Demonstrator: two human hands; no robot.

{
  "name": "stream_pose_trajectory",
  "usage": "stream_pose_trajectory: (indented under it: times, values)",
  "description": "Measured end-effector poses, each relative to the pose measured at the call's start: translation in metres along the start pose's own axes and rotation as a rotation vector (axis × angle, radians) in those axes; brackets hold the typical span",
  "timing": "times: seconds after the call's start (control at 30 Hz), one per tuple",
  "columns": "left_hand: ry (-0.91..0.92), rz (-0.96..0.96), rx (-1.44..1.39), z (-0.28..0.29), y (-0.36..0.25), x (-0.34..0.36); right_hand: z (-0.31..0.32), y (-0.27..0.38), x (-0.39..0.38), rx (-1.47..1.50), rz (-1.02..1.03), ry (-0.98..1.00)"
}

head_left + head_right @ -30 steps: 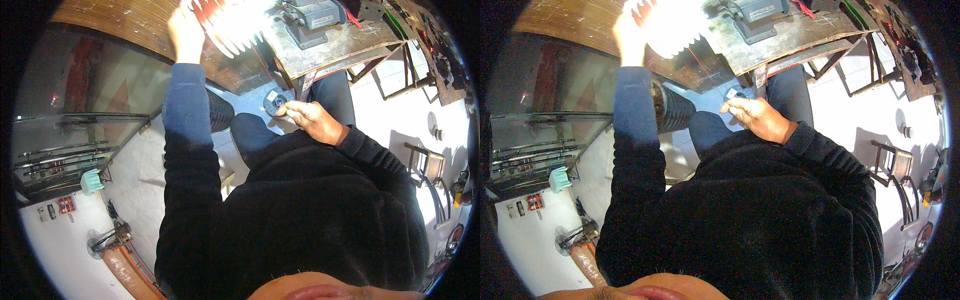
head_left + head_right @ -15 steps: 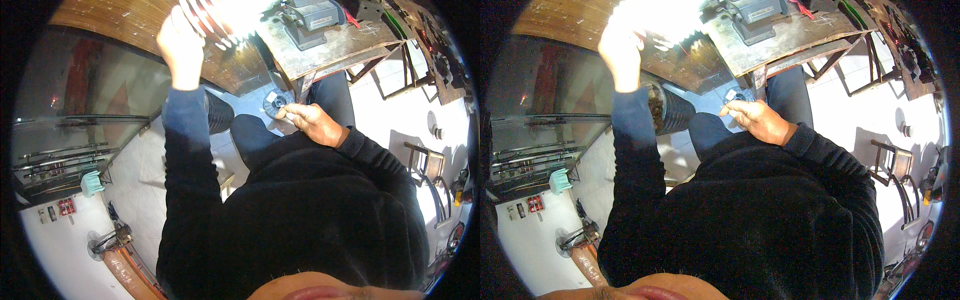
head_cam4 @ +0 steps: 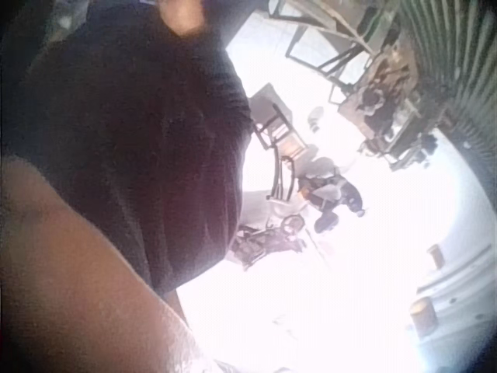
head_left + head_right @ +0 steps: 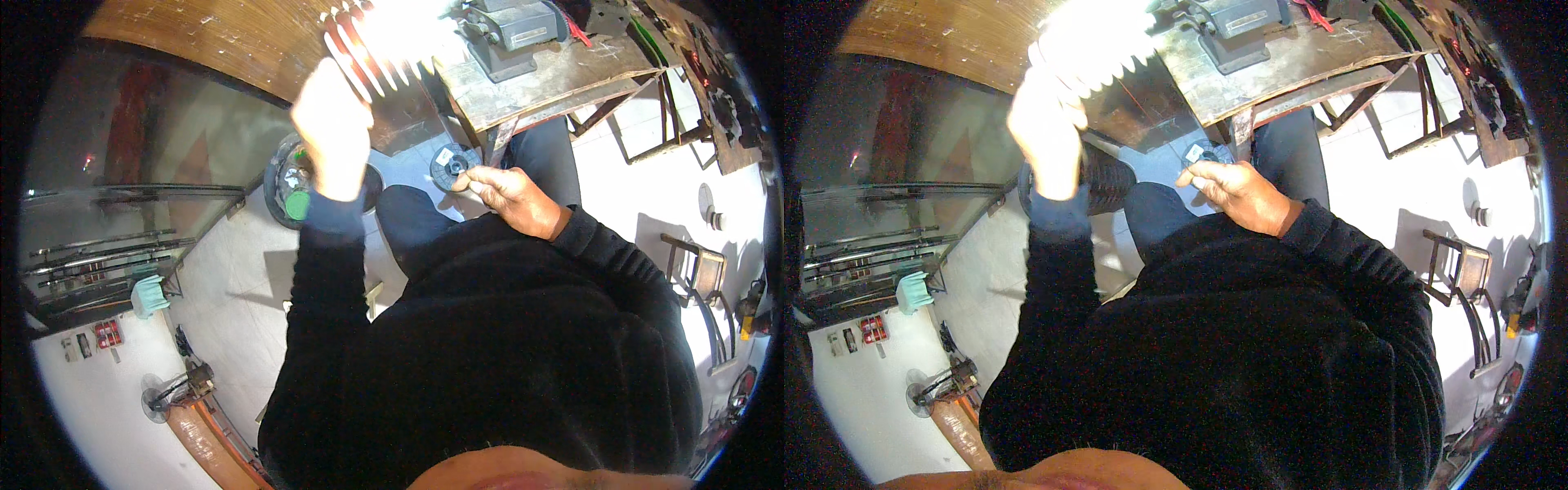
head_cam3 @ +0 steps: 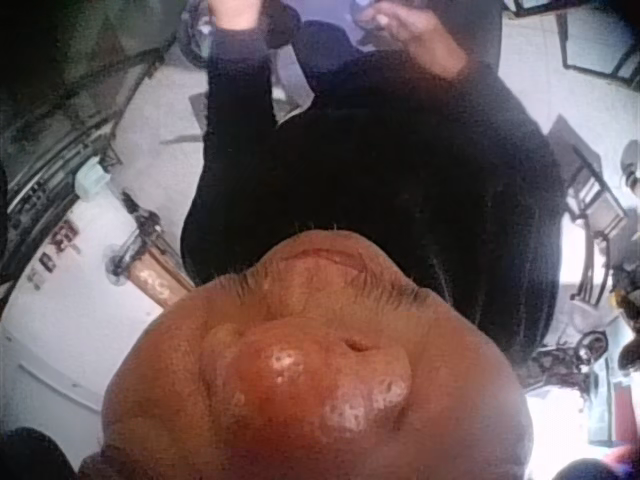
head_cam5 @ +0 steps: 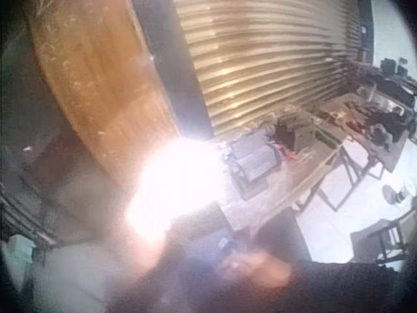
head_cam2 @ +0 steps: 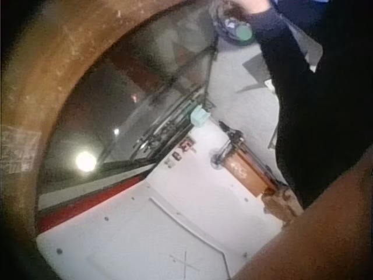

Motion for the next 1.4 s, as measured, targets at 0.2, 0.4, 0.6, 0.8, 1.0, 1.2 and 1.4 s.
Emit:
stream_pose_trajectory:
  times: [0.2, 0.4, 0.6, 0.8, 1.0, 1.2, 1.4]
  values:
    - [0.071, -0.121, 0.046, 0.002, 0.033, 0.119, -0.003, 0.003, -0.001, 0.054, -0.086, 0.001]
    - [-0.119, 0.533, -0.535, -0.028, 0.077, 0.007, 0.003, 0.006, 0.0, 0.012, -0.053, -0.002]
    - [-0.008, 0.01, -0.011, -0.006, -0.003, -0.012, -0.001, 0.002, 0.0, 0.019, -0.066, 0.024]
    - [0.082, 0.052, -0.106, 0.011, 0.019, 0.111, 0.0, 0.004, -0.001, -0.013, -0.054, 0.024]
    - [0.068, -0.291, 0.584, 0.002, 0.079, 0.133, -0.005, 0.001, -0.002, 0.099, -0.118, 0.004]
    - [0.043, 0.282, -0.05, -0.011, 0.117, 0.024, -0.003, 0.001, -0.003, 0.056, -0.033, -0.034]
    - [0.01, 0.256, -0.138, -0.016, 0.066, -0.023, -0.004, -0.004, -0.006, 0.167, -0.088, -0.027]
Point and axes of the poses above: each hand's wrist, its own x-axis towards the middle knuckle, its own z-axis out of the back of the hand, y = z × x, the point moved 5 cm from there along x, towards the middle knuckle, and after that the axes turned 7 degrees about -y, right-handed, at the moved point
